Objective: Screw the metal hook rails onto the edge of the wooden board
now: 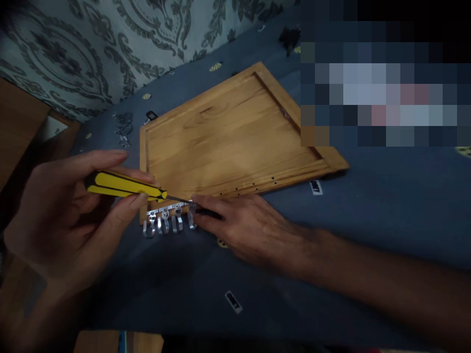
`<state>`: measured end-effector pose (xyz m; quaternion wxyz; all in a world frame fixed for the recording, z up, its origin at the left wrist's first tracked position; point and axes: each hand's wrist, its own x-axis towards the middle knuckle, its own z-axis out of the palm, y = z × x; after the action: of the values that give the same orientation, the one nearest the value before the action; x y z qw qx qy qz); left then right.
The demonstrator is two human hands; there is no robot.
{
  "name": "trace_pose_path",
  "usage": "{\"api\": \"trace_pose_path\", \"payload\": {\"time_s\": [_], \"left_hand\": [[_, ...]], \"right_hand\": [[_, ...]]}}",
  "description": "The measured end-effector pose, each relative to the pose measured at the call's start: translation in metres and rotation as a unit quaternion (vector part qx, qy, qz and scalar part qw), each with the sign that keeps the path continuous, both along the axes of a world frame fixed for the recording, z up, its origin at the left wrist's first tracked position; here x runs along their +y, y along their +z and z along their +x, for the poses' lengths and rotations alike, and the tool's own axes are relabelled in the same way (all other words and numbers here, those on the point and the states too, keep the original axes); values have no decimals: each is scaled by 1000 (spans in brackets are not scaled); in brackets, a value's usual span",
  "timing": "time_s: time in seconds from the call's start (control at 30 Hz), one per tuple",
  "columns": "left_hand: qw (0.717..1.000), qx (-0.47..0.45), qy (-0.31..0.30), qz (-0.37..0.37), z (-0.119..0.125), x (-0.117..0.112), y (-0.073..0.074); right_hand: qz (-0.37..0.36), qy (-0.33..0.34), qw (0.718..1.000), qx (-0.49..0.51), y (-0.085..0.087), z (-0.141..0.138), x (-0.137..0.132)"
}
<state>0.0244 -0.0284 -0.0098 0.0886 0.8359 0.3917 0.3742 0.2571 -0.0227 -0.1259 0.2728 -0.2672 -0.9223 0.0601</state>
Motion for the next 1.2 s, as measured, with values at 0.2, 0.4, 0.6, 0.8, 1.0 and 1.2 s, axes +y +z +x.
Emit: {"api": "trace_pose_path", "payload": {"time_s": [0.2, 0.4, 0.6, 0.8, 1.0, 1.2], "left_hand": [[1000, 23, -18, -2, 0, 6, 6], [999, 43, -29, 12, -1, 8, 6], [998, 50, -34, 12, -4, 8, 5], [999, 38, -17, 30, -2, 3, 3], [999, 21, 26, 21, 1, -4, -2], [1000, -3, 0, 9, -1, -2, 1]], "right_hand": [[-7, 1, 1000, -20, 1, 0, 0], [12, -6, 1000, 1, 0, -1, 1], [29, -4, 1000, 10, 1, 0, 1], [26, 0, 1000, 1, 1, -1, 1], [20, -2, 1000, -2, -1, -1, 1], [30, -3, 1000, 3, -4, -2, 0]]}}
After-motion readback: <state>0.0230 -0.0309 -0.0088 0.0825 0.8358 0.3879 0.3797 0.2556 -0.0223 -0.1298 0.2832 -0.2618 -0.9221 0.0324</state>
